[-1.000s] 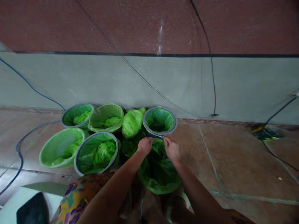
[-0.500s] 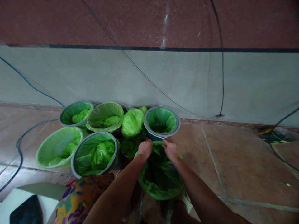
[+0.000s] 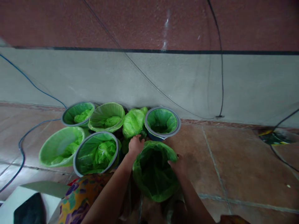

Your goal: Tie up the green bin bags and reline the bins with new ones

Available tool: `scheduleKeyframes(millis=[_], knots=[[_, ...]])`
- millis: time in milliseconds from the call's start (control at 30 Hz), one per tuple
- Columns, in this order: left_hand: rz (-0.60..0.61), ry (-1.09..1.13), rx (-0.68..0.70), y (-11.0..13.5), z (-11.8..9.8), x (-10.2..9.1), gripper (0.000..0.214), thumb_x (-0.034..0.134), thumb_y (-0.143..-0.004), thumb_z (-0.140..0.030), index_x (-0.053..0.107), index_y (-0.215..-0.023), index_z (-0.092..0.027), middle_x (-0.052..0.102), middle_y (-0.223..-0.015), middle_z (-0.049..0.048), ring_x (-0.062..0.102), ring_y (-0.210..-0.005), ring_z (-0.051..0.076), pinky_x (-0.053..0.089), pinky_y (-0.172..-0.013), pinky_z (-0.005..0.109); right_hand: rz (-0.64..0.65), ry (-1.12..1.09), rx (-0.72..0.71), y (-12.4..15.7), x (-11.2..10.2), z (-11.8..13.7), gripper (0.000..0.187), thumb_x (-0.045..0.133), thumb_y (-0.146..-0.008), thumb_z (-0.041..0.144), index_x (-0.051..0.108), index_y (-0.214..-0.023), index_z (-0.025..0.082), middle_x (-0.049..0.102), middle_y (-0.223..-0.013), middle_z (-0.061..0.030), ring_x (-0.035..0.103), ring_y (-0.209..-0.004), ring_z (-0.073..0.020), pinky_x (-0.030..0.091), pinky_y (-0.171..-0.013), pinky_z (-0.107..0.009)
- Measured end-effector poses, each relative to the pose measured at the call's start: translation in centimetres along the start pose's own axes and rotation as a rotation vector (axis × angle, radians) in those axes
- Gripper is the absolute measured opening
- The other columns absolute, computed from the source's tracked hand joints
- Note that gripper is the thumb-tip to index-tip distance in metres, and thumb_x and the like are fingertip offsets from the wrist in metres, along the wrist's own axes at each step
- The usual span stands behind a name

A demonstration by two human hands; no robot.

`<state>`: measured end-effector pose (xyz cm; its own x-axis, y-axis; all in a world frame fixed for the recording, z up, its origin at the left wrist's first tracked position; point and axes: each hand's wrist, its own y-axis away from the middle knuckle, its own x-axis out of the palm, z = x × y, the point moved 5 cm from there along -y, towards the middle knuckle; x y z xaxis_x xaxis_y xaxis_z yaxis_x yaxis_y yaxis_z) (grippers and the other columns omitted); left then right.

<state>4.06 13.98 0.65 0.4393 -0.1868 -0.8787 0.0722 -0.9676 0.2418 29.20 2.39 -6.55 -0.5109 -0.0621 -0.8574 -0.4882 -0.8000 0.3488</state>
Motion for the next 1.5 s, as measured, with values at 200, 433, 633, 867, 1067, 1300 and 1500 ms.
scheduleKeyframes(millis=[200, 433, 633, 867, 1067, 1300, 1500], knots=[[0.029, -0.043, 0.218, -0.5, -3.1, 2.5, 0.030, 0.040, -0.093, -0.032, 0.067, -0.104, -0.023, 0.070, -0.107, 0.0045, 0.064, -0.097, 0.018, 0.046, -0.086, 0.026, -0.194, -0.060, -0.305, -1.0, -2.4, 4.3, 0.042, 0.035, -0.094, 0.036, 0.056, -0.124, 0.016, 0.064, -0.120, -0.0123, 0.060, -0.107, -0.0225, 0.042, -0.092, -0.032], [0.191, -0.130, 0.333, 0.3, -3.8, 5.6, 0.034, 0.034, -0.096, -0.035, 0.059, -0.114, -0.021, 0.068, -0.112, 0.0066, 0.064, -0.101, 0.018, 0.047, -0.087, 0.028, 0.093, 0.110, -0.500, -5.0, -0.1, 9.2, 0.038, 0.034, -0.097, 0.039, 0.067, -0.107, 0.023, 0.071, -0.103, -0.0066, 0.064, -0.091, -0.0172, 0.041, -0.080, -0.025], [0.274, -0.212, 0.377, 0.4, -3.2, 6.0, 0.029, 0.037, -0.095, -0.033, 0.056, -0.113, -0.022, 0.067, -0.113, 0.0069, 0.063, -0.104, 0.019, 0.047, -0.089, 0.030, 0.160, 0.182, -0.534, -4.9, 1.0, 8.6, 0.035, 0.042, -0.094, 0.041, 0.061, -0.119, 0.026, 0.071, -0.103, -0.0049, 0.064, -0.094, -0.0182, 0.041, -0.081, -0.026], [0.311, -0.297, 0.256, 0.5, -2.6, 6.0, 0.029, 0.043, -0.090, -0.025, 0.054, -0.117, -0.020, 0.068, -0.109, 0.0103, 0.064, -0.103, 0.022, 0.048, -0.088, 0.032, 0.148, 0.259, -0.532, -4.5, 0.9, 8.7, 0.031, 0.044, -0.093, 0.036, 0.061, -0.117, 0.025, 0.072, -0.100, -0.0065, 0.065, -0.092, -0.0192, 0.042, -0.079, -0.026], [0.230, -0.314, 0.254, 0.6, -2.3, 3.4, 0.066, 0.062, -0.075, -0.026, 0.038, -0.136, -0.019, 0.058, -0.127, 0.0134, 0.056, -0.116, 0.026, 0.043, -0.098, 0.039, 0.105, 0.187, -0.344, -4.2, 0.2, 7.1, 0.031, 0.039, -0.094, 0.034, 0.063, -0.109, 0.020, 0.071, -0.097, -0.0086, 0.066, -0.091, -0.0195, 0.044, -0.076, -0.026], [0.346, -0.390, 0.273, 0.6, -1.9, -3.8, 0.052, 0.062, -0.076, -0.030, 0.052, -0.125, -0.016, 0.062, -0.125, 0.0130, 0.056, -0.119, 0.027, 0.043, -0.100, 0.036, 0.039, 0.010, -0.134, -3.8, -2.6, 5.3, 0.049, 0.055, -0.082, 0.047, 0.062, -0.117, 0.014, 0.072, -0.098, -0.0147, 0.068, -0.089, -0.0250, 0.048, -0.069, -0.028], [0.374, -0.250, 0.351, 3.5, -2.9, -6.4, 0.049, 0.056, -0.081, -0.041, 0.054, -0.126, -0.021, 0.067, -0.117, 0.0081, 0.060, -0.112, 0.025, 0.044, -0.096, 0.033, -0.142, -0.026, -0.006, -8.3, -6.1, 7.5, 0.057, 0.036, -0.088, 0.054, 0.066, -0.111, 0.011, 0.068, -0.107, -0.0207, 0.067, -0.096, -0.0305, 0.051, -0.070, -0.035]])
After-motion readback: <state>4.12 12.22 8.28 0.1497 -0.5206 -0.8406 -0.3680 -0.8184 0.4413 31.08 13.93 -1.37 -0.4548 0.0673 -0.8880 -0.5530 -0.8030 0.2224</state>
